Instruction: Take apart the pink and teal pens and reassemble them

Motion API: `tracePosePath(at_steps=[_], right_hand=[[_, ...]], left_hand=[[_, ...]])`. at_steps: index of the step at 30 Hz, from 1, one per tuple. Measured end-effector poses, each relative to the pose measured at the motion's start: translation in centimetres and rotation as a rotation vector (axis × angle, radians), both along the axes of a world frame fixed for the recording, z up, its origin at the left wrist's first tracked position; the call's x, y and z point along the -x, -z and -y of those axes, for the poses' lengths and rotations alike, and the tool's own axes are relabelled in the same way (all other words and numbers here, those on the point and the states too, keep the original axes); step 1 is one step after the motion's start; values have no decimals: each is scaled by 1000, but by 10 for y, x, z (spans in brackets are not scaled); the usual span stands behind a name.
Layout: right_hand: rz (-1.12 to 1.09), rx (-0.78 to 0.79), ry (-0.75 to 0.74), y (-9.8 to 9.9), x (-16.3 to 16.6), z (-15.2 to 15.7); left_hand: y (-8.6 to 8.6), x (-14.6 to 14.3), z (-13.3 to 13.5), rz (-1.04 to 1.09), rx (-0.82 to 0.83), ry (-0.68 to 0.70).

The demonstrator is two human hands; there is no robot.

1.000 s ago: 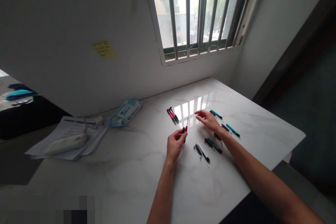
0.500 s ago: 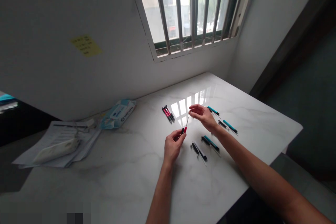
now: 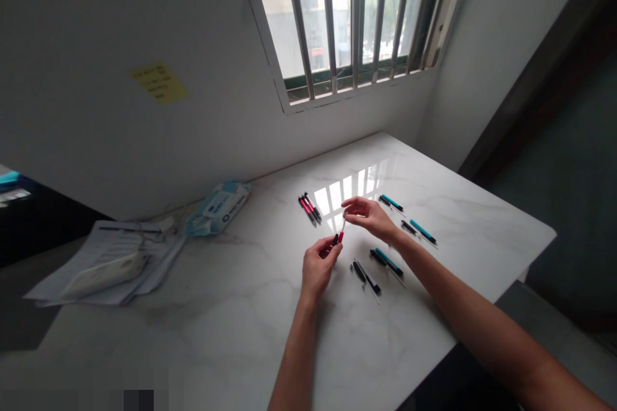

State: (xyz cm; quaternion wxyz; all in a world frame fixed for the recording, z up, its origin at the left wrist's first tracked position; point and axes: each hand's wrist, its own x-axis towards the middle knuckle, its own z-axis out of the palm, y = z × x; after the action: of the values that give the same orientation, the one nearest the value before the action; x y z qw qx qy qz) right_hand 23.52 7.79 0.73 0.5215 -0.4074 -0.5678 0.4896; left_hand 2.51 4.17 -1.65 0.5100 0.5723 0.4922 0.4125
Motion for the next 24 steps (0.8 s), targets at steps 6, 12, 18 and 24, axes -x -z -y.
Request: tracePosePath(at_steps=[6,12,18,24], right_hand=[[146,50,-249,2,7,5],[208,41,-240,7,16,7],[-199,52,-101,-3,7,2],[-390,113,227,-5,-17,-9]], left_hand=[[4,1,-1,31,-6,14],[3,2,-2,5,-19,27],[0,-1,-1,35,-22,-35],[-6,1,1,-70,-141,-105]])
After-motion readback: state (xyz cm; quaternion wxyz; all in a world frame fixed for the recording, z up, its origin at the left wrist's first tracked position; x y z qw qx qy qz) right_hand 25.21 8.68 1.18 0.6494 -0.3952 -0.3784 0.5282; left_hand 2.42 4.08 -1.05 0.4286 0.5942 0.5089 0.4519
